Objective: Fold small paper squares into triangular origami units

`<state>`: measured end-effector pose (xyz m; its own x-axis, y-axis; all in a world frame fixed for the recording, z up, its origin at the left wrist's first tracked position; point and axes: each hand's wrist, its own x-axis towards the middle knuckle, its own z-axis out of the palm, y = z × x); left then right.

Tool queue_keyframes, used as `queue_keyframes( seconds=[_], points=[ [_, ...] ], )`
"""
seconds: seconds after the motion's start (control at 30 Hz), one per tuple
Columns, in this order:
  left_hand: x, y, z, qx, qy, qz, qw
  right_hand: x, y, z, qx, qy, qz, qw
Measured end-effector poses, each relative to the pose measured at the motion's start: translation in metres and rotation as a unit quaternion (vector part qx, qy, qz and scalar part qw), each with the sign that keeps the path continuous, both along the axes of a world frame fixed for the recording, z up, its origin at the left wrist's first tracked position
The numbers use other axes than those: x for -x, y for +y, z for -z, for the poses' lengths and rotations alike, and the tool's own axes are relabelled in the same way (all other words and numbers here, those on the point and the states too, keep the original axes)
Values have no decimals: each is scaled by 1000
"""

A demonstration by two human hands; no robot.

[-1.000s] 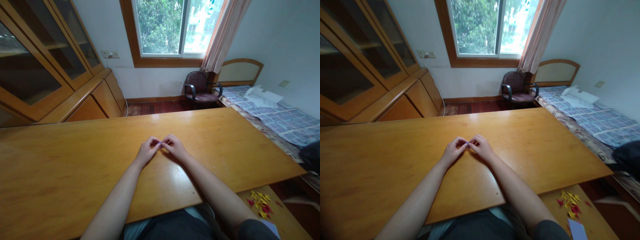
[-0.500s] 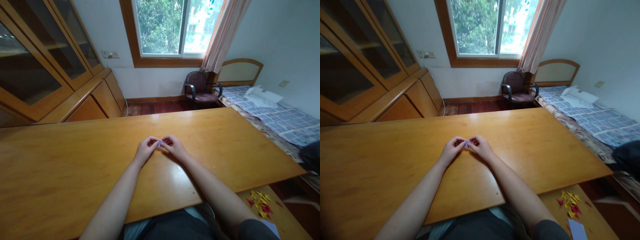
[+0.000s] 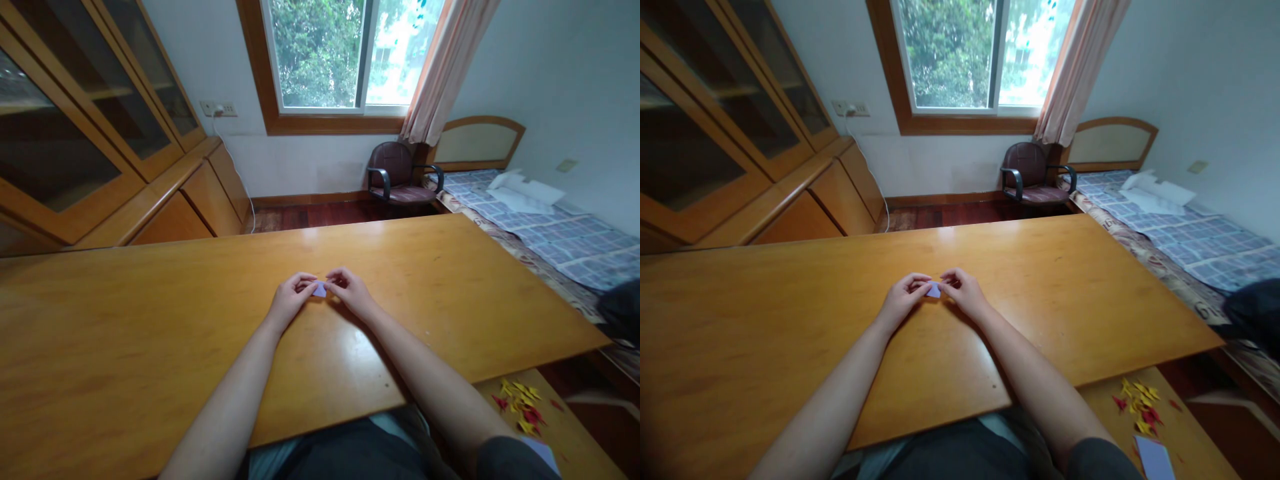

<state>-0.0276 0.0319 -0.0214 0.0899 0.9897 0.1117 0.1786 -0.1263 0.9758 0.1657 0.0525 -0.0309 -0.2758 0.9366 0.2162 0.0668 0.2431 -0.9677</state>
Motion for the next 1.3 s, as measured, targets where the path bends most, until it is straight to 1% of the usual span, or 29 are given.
queue_keyframes(
  seconds=[0.13, 0.3, 0.47, 0.6, 0.73, 1.03, 1.3],
  points=[
    [0, 1, -2, 9, 9, 4, 1000, -1, -1, -1, 2, 5, 0, 1000],
    [-2, 0, -5, 6, 51, 25, 998, 0, -1, -1, -2, 3, 1, 1000],
    [0, 1, -4, 3, 36, 7, 999, -1, -1, -1, -5, -5, 8, 1000],
    [2, 3, -1, 3, 13, -9, 1000, -1, -1, -4, -2, -44, -18, 999],
    [2, 4, 1, -4, 15, -13, 1000, 0, -1, -7, -3, -85, -32, 996],
    [1, 0, -2, -4, 36, 26, 999, -2, -2, -10, 15, -77, -47, 996],
    [3, 0, -3, -18, 82, 57, 995, -3, -3, -13, 16, -80, -54, 995]
  ],
)
